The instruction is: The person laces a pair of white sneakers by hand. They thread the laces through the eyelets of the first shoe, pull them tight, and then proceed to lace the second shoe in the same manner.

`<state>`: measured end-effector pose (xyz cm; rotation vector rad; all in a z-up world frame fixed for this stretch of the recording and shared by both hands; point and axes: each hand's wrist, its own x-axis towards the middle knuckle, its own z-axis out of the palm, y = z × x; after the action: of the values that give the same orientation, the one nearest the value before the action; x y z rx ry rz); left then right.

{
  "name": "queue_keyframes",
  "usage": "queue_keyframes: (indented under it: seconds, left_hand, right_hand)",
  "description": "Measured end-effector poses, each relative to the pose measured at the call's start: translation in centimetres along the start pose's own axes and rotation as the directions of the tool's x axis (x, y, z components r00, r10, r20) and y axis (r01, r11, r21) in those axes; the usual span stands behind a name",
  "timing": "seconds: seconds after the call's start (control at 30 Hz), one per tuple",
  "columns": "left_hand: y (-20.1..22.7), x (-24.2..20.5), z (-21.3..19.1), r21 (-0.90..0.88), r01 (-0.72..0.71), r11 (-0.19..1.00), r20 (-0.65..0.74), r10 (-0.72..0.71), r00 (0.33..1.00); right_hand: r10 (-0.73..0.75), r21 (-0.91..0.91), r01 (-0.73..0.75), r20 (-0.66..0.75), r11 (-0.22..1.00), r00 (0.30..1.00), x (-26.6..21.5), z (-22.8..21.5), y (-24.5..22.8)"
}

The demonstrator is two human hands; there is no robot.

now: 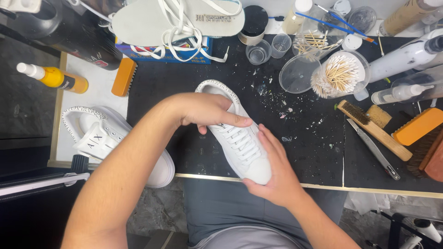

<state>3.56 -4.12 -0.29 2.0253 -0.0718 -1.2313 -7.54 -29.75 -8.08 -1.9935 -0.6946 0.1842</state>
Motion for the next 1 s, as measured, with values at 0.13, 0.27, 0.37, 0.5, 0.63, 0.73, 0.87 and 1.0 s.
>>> queue_keyframes:
  seconds: [0.13,0.27,0.37,0.5,0.63,0.73,0.87,1.0]
  left_hand:
    - [-1.5,-2.1,0.9,-0.35,-0.131,0.928,-0.138,0.087,0.987]
    - [-2.8,-3.2,3.5,-0.554,-0.258,0.791,-0.27,0.122,0.955]
    - [-3.5,-3.7,5.5,-0.557,-0.269,0.785,-0.408,0.023,0.913]
    - [-4.2,-3.9,7.5,-0.656,-0.363,0.661,-0.489,-0.007,0.872]
    - [-4.5,-3.6,8.1,-0.667,-0.467,0.58,-0.559,0.024,0.829]
    - [-4.8,-2.6,7.4,-0.657,-0.499,0.565,-0.573,0.055,0.817]
    - [-5.3,-2.1,4.7,-0.66,-0.371,0.653,-0.521,-0.042,0.853]
    - [-6.1,-3.3,1.4,-0.504,-0.217,0.836,-0.45,-0.039,0.892]
  right_hand:
    - [-0.068,0.09,0.088,-0.201,0.992,0.977,-0.3,-1.7,1.2]
    - [-0.143,0.21,0.204,-0.275,0.956,0.951,0.0,-2.2,2.5]
    - [-0.145,0.179,0.185,-0.217,0.966,0.965,0.5,-2.6,2.8]
    - [-0.132,0.197,0.16,-0.147,0.967,0.98,0.6,-4.1,2.9]
    - [-0.156,0.209,0.18,-0.124,0.961,0.98,1.3,-5.1,2.8]
    - [-0.143,0.201,0.17,-0.145,0.965,0.979,1.5,-4.6,2.6]
    - [-0.115,0.126,0.141,-0.191,0.982,0.975,1.1,-1.9,1.6]
    - [-0.144,0.225,0.142,-0.009,0.964,0.99,-0.3,0.1,0.5]
